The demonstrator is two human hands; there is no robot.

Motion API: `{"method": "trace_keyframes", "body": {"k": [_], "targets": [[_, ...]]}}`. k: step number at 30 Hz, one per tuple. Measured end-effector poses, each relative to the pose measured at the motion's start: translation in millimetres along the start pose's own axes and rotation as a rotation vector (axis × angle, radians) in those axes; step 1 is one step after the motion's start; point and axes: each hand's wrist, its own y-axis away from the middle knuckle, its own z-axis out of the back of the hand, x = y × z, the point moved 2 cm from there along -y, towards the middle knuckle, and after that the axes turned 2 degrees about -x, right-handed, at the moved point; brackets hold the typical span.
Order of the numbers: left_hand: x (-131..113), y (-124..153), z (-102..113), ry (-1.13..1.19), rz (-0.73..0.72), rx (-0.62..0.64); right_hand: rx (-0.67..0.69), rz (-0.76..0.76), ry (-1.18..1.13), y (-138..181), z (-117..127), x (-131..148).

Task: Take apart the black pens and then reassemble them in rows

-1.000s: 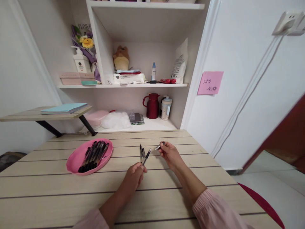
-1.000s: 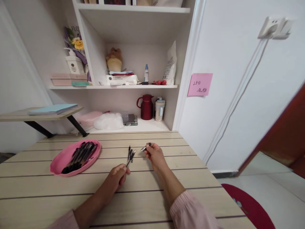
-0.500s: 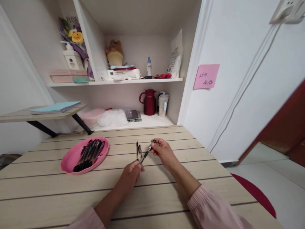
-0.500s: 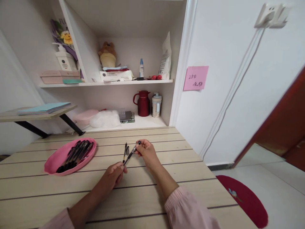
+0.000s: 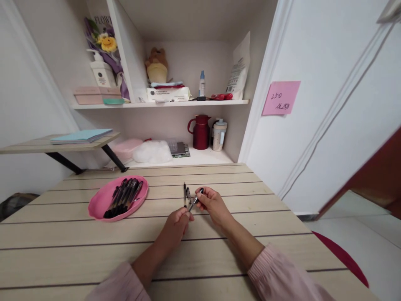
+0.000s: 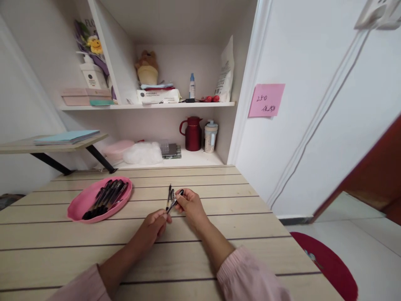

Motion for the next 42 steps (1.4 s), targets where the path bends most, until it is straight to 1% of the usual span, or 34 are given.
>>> {"method": "trace_keyframes", "body": {"k": [5, 10, 13, 16, 18, 20, 23, 25, 28, 30, 31, 33, 35, 39, 42], "targets": [[6.0, -1.1, -0.3, -0.011, -0.052, -0.012, 0.006, 0.0, -0.012, 0.6, -1.3, -4.9], [4.7, -0.6, -1.7, -0.017, -0.066, -0.013, 0.009, -0.019, -0.003, 3.4, -2.1, -3.2], [1.8, 0.0, -1.2, -0.05, -0.088, -0.065, -0.004, -0.015, 0.012, 3.5, 1.3, -1.3], [-0.8, -1.2, 5.8, -0.112, -0.131, -0.171, -0.111, 0.01, 0.02, 1.0, 10.2, -3.6], [-4.0, -3.4, 17.0, -0.175, -0.17, -0.273, -0.182, -0.004, 0.049, -1.5, 16.6, -9.0], [-10.0, -5.7, 35.2, -0.26, -0.214, -0.395, -0.207, -0.031, 0.084, -3.7, 20.9, -15.4], [-22.3, -6.5, 76.8, -0.432, -0.228, -0.583, -0.2, -0.042, 0.108, -5.4, 22.6, -22.1], [-29.4, -4.0, 112.2, -0.568, -0.17, -0.696, -0.197, -0.041, 0.119, -5.7, 22.2, -23.7], [-33.2, 3.6, 165.2, -0.745, -0.002, -0.853, -0.194, -0.032, 0.14, -6.1, 21.5, -23.9], [-30.3, 7.7, 191.7, -0.827, 0.119, -0.907, -0.193, -0.025, 0.159, -6.7, 21.6, -23.9], [-27.7, 8.7, 200.7, -0.86, 0.171, -0.919, -0.192, -0.022, 0.169, -7.1, 21.7, -24.0], [-21.1, 8.1, 210.6, -0.915, 0.242, -0.918, -0.194, -0.02, 0.181, -7.7, 22.0, -24.5], [-14.4, 4.6, 211.8, -0.962, 0.266, -0.9, -0.195, -0.018, 0.186, -8.1, 22.1, -25.0], [-5.9, -4.9, 203.2, -1.038, 0.227, -0.86, -0.195, -0.016, 0.187, -8.0, 21.7, -24.8], [-6.0, -8.0, 197.2, -1.082, 0.213, -0.83, -0.202, -0.014, 0.189, -7.6, 21.4, -24.3]]}}
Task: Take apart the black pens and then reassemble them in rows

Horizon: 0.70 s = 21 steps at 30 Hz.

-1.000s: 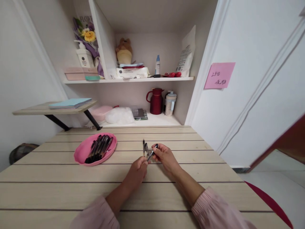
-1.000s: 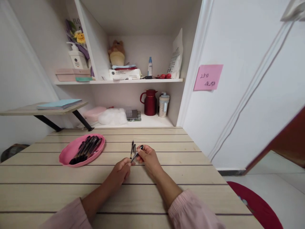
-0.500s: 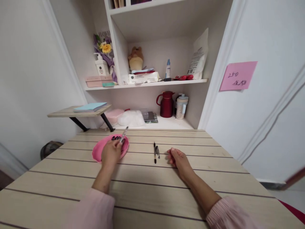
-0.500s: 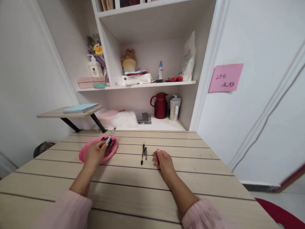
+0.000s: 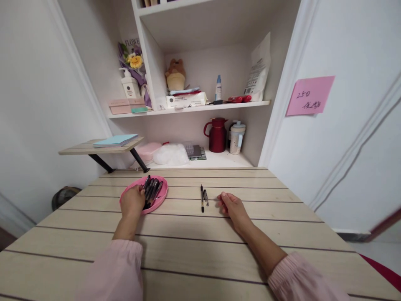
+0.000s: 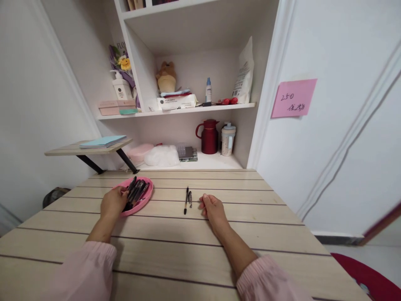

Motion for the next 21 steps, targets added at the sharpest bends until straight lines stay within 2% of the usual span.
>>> {"method": "trace_keyframes", "body": {"k": [5, 9, 15, 18, 21], "targets": [[-12.1, 6.6, 10.8, -0.019, -0.068, -0.003, 0.019, 0.04, 0.093, -1.8, -1.1, -2.0], [-41.2, 26.9, 12.1, 0.049, -0.202, -0.017, 0.028, 0.08, 0.199, -6.2, -2.2, -8.6], [-107.3, 93.9, -15.2, 0.219, -0.557, 0.21, 0.031, 0.186, 0.387, -5.6, -2.7, -9.6], [-124.0, 115.7, -23.8, 0.245, -0.61, 0.293, 0.057, 0.265, 0.641, -1.2, -5.6, -2.6], [-130.1, 116.5, -28.0, 0.245, -0.573, 0.325, 0.073, 0.282, 0.803, 1.0, -9.7, 3.7]]}}
